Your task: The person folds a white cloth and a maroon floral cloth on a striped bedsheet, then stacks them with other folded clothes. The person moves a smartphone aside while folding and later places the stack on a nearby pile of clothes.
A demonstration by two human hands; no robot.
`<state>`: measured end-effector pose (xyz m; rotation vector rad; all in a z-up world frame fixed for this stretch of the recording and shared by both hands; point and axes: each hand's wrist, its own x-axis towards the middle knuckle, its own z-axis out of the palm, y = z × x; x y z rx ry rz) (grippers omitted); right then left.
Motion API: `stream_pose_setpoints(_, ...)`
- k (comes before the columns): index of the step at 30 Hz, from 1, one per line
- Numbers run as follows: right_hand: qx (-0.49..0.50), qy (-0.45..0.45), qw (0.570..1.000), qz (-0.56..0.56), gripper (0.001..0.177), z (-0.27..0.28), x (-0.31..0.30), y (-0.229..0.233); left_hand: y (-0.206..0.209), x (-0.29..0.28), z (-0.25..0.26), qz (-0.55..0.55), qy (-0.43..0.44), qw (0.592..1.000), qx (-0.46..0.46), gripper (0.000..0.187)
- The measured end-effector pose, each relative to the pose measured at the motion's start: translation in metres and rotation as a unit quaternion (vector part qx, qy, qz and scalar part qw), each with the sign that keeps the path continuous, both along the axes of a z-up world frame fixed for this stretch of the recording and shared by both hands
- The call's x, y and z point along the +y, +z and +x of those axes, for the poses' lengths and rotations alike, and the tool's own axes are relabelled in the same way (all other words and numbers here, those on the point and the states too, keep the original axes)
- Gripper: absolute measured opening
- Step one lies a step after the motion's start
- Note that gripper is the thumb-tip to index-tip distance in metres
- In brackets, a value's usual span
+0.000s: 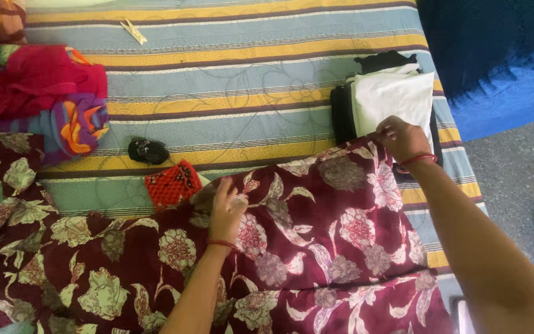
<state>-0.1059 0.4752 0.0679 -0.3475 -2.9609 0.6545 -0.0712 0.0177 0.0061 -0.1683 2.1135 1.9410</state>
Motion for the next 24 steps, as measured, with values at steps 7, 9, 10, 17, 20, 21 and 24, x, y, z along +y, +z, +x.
stream_pose_setpoints(7,-0.115,-0.095,0.982,0.119,0.019,-0.012,-0.018,-0.011,-0.053,-0.052,-0.012,-0.514,0.006,0.825,0.233,0.049)
stream_pose_setpoints(9,-0.042,-0.034,0.989,0.137,0.024,-0.013,-0.017,-0.015,-0.051,-0.078,-0.017,-0.517,-0.007,0.828,0.218,0.059)
stream_pose_setpoints(10,-0.005,-0.004,0.989,0.146,0.027,-0.013,-0.017,-0.016,-0.048,-0.089,-0.018,-0.518,-0.014,0.829,0.211,0.064)
stream_pose_setpoints(17,0.0,-0.014,0.999,0.042,0.015,0.013,-0.022,0.008,-0.021,-0.129,-0.014,-0.505,-0.076,0.831,0.222,0.058)
stream_pose_setpoints(20,0.052,0.017,0.999,-0.006,0.016,0.034,-0.021,0.018,-0.011,-0.133,-0.011,-0.489,-0.105,0.838,0.218,0.056)
stream_pose_setpoints(21,0.047,0.009,0.999,-0.018,0.019,0.044,-0.02,0.021,-0.009,-0.134,-0.009,-0.48,-0.103,0.837,0.243,0.055)
stream_pose_setpoints(24,0.045,-0.012,0.997,-0.064,0.024,0.079,-0.017,0.032,0.007,-0.142,-0.001,-0.465,-0.113,0.843,0.246,0.037)
